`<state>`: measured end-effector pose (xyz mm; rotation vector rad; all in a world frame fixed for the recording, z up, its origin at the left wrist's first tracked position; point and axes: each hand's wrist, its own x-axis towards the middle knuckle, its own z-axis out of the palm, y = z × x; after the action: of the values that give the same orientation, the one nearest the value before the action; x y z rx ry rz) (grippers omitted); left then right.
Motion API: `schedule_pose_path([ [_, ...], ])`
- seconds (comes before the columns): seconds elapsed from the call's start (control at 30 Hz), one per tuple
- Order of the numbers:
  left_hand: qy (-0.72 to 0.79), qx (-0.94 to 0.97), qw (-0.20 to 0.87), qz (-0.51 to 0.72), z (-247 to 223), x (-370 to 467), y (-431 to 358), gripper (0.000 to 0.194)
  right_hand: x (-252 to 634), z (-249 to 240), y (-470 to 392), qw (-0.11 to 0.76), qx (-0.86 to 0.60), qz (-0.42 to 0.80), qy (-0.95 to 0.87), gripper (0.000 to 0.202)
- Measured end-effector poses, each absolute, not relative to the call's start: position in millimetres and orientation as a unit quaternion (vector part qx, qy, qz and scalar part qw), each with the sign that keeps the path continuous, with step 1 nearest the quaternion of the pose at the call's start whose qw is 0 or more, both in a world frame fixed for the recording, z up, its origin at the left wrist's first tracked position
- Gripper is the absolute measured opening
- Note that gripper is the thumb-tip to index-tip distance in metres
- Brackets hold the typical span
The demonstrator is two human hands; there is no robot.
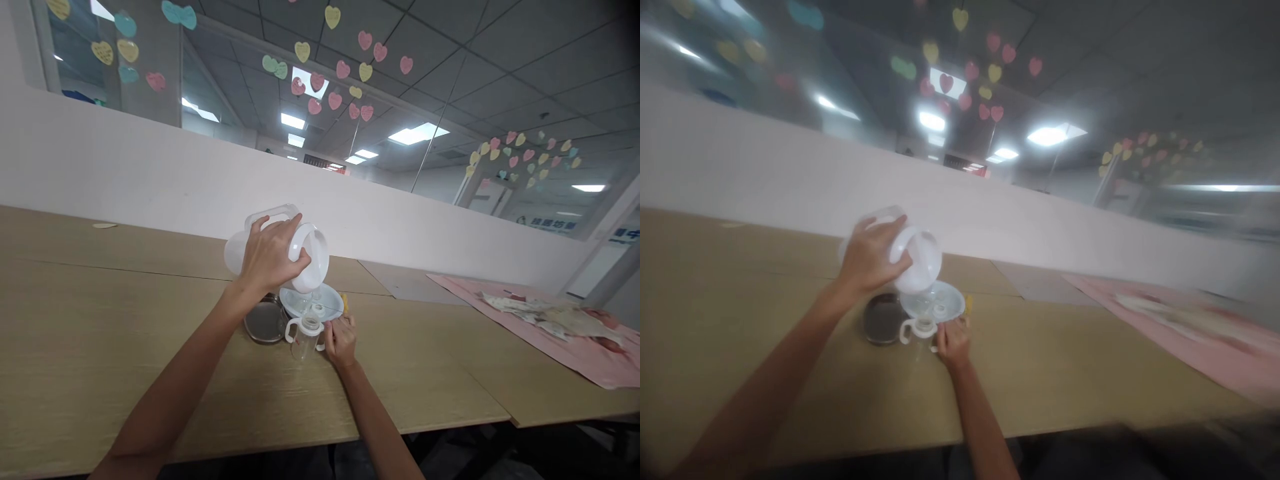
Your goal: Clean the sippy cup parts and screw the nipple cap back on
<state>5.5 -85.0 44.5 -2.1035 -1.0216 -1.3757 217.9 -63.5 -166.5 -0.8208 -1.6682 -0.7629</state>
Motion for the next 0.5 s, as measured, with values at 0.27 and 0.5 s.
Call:
schedule_pose_path([
  [0.27,-0.377,-0.746,0.194,-0.514,47,4,-85,0.057,219,-166,-64,0.540,-0.340,-0.314,-0.704,0.026],
  [0.5,-0.468,-0.620,0.067,-0.626,45,-36,-45,0.053,221,-167,-64,0.544,-0.348,-0.313,-0.696,0.026],
])
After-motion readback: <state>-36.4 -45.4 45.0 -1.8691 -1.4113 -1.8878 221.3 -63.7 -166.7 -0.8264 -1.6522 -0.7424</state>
